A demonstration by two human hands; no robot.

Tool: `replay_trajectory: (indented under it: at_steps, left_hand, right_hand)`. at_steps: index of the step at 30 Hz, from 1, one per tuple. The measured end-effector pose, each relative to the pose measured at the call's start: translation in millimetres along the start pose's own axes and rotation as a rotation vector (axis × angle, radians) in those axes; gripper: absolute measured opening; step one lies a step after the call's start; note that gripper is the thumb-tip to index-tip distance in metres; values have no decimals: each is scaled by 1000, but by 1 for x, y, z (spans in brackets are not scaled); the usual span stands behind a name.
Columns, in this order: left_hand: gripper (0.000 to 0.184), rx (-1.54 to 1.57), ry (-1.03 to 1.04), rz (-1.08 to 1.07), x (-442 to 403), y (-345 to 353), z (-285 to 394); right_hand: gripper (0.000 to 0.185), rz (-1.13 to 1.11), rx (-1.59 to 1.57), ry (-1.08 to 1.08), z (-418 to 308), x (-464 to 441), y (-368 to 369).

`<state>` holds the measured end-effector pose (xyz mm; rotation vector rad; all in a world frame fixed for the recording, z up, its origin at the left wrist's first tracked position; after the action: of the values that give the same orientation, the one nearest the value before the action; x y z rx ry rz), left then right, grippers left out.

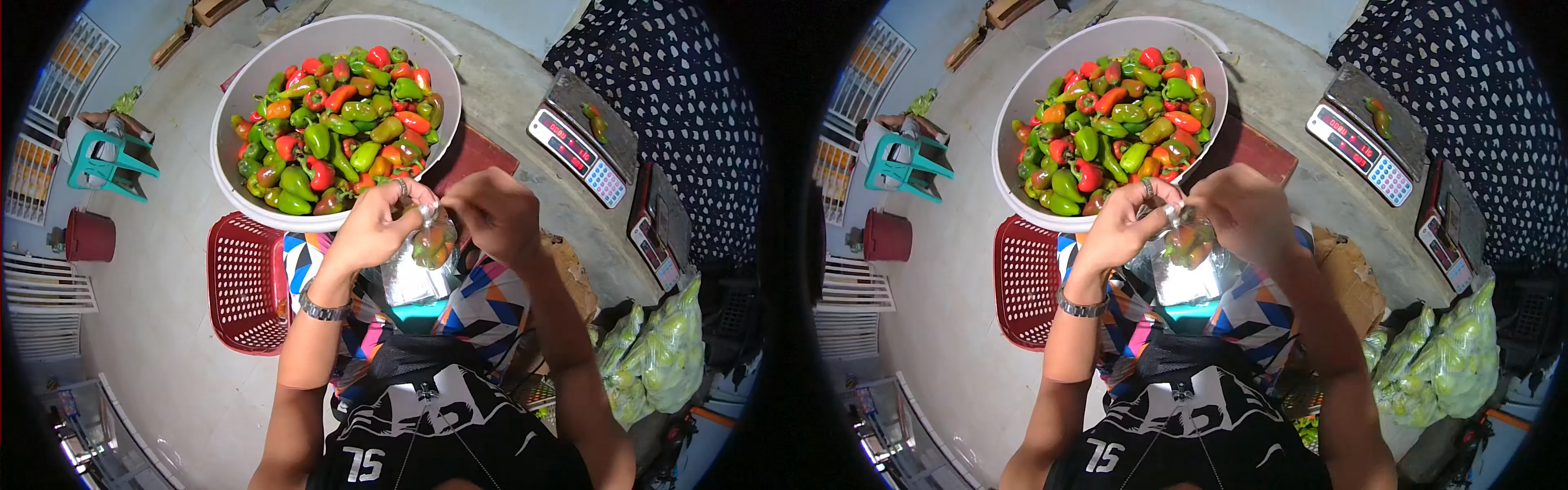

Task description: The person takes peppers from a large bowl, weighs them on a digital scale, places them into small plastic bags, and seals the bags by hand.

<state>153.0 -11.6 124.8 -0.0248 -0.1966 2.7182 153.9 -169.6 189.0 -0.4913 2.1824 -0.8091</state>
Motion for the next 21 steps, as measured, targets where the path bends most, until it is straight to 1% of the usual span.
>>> replay_trajectory:
  at_steps: [1,2,5,6,7,9,10,13,14,17,20,21]
  left_hand:
    - [7,-64,6,42,0,-1,-1]
    - [8,-67,-5,135,1,-4,-8]
    - [7,-200,-18,323,9,-1,7]
    - [12,-113,66,409,10,3,-9]
    - [12,-28,-19,426,15,9,-5]
    - [14,39,48,487,20,13,-21]
    - [14,113,1,442,21,14,-35]
    - [14,360,-58,376,24,26,-60]
    - [15,399,-62,350,24,28,-68]
    - [14,435,-90,326,29,33,-74]
    - [14,372,-51,294,31,35,-74]
    - [14,400,-34,276,31,37,-73]
  right_hand:
    - [31,24,-72,207,3,7,3]
    - [29,49,-142,412,6,17,9]
    - [27,202,-110,300,-25,24,26]
    - [30,311,-6,241,-26,29,27]
    - [31,297,36,235,-25,31,31]
    - [33,273,121,208,-23,31,35]
    - [33,285,131,186,-21,36,38]
    - [31,256,122,172,-10,47,45]
    - [30,245,127,182,-9,49,47]
    - [28,236,116,198,-9,55,51]
    - [26,271,104,178,-10,61,51]
    - [25,281,117,169,-10,63,52]
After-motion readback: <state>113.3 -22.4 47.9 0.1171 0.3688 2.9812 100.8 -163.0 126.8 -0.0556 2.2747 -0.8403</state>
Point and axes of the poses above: each hand's wrist, its own x-axis away from the middle knuckle, its own y-axis out of the palm, z = x × y, the point moved 9 cm from there along -x, towards the middle knuckle, and after that the axes turned 7 degrees about -z, right-handed, at the moved point
